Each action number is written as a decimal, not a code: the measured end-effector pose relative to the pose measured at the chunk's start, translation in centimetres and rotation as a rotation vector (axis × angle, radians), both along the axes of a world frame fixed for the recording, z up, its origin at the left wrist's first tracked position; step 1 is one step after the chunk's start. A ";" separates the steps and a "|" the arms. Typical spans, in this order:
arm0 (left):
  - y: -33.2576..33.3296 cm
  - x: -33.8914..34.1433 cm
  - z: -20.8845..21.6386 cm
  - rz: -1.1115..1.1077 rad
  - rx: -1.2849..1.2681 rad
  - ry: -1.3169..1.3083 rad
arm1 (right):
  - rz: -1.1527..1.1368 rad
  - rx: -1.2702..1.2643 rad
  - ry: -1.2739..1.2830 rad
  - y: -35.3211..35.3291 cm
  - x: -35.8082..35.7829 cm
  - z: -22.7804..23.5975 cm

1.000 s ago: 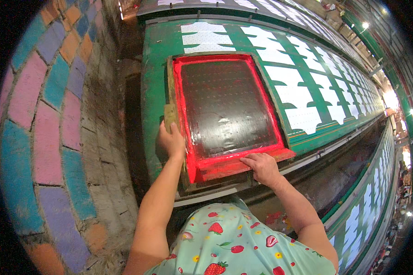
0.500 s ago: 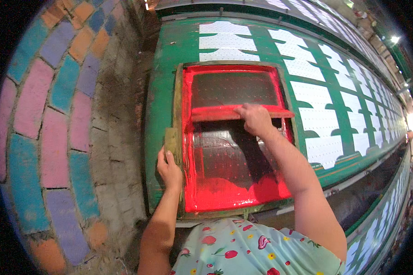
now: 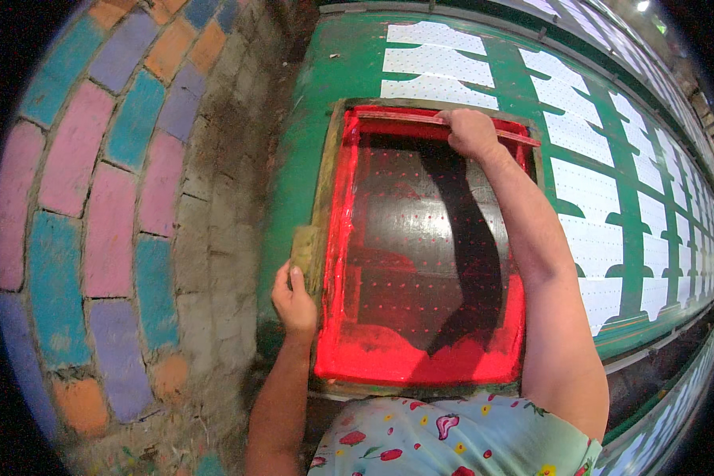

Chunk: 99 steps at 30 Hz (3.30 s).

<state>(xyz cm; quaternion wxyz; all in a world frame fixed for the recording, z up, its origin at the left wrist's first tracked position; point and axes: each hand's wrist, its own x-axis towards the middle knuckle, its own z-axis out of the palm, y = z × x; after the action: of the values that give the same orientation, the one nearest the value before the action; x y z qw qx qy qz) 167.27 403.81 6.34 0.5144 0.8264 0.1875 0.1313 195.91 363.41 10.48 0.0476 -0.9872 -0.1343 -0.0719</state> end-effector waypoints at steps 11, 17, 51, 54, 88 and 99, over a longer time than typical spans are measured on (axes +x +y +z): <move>0.3 0.3 -1.2 -0.003 0.046 -0.004 | 0.042 -0.107 0.232 0.3 -3.4 2.5; 0.7 0.2 -2.1 -0.045 0.057 -0.098 | 0.060 -0.119 0.330 3.6 -17.1 3.7; -0.1 0.8 -0.5 0.031 -0.112 0.056 | -0.687 1.179 0.342 -12.0 -57.0 -4.2; -0.5 0.6 0.3 0.038 -0.100 0.105 | -0.801 1.431 0.592 -12.3 -57.2 -4.0; -6.1 -2.3 12.1 -0.085 -0.080 -0.124 | -0.608 1.703 0.458 -18.1 -50.4 -3.0; -12.4 -0.3 13.1 -0.130 -0.279 -0.115 | -0.332 1.672 0.267 -24.4 -48.3 -1.0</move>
<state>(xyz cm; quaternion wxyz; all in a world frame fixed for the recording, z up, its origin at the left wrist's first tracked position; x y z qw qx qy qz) 167.01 391.40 19.47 0.6416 0.7483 0.1203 0.1176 147.57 339.03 9.48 0.7630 -0.6350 0.1154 -0.0365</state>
